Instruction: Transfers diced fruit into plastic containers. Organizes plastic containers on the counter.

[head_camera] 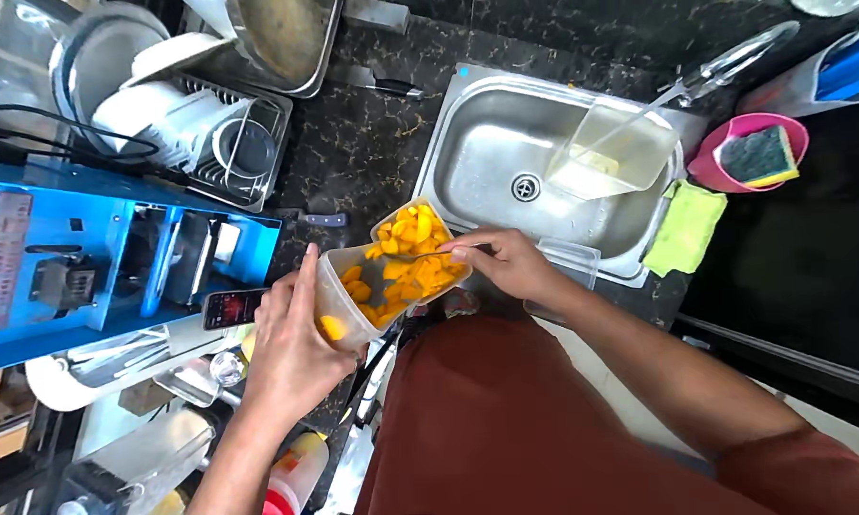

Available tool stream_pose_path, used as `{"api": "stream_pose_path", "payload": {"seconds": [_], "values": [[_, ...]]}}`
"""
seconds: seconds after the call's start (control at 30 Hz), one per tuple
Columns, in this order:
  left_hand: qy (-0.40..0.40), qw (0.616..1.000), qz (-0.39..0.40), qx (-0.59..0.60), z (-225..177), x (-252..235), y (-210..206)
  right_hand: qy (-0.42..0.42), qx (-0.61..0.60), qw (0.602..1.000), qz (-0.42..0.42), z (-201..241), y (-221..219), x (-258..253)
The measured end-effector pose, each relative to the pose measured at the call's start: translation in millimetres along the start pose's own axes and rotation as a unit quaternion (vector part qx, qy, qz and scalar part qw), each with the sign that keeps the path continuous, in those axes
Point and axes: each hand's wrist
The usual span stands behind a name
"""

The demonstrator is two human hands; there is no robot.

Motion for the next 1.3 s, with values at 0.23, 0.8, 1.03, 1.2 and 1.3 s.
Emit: {"api": "stream_pose_path", "payload": {"seconds": [0.23, 0.8, 1.03, 1.2, 1.3], "values": [[0.006, 1.0, -0.004, 0.002, -1, -2, 2, -0.047, -0.061, 0.996, 0.052, 20, -17, 14], [-0.005, 0.988, -0.006, 0.156, 65, 17, -33, 0.006, -0.069, 0.989, -0.128, 21, 8, 21], [0.007, 0.926, -0.174, 0.334, 85, 12, -64, 0.004, 0.084, 0.988, -0.128, 8, -31, 12], [-0.001, 0.894, -0.282, 0.349, 90, -55, -73, 0.003, -0.03, 0.968, -0.248, 48, -24, 35], [-0.026, 0.869, -0.324, 0.374, 90, -113, -83, -0.043, -0.243, 0.919, -0.306, 53, -22, 49]]}}
Point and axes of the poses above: each hand's wrist, its own x-axis away from the middle knuckle, its own y-axis out of the back of the hand, z = x × y, and after that the axes turned 10 degrees about -x, right-handed
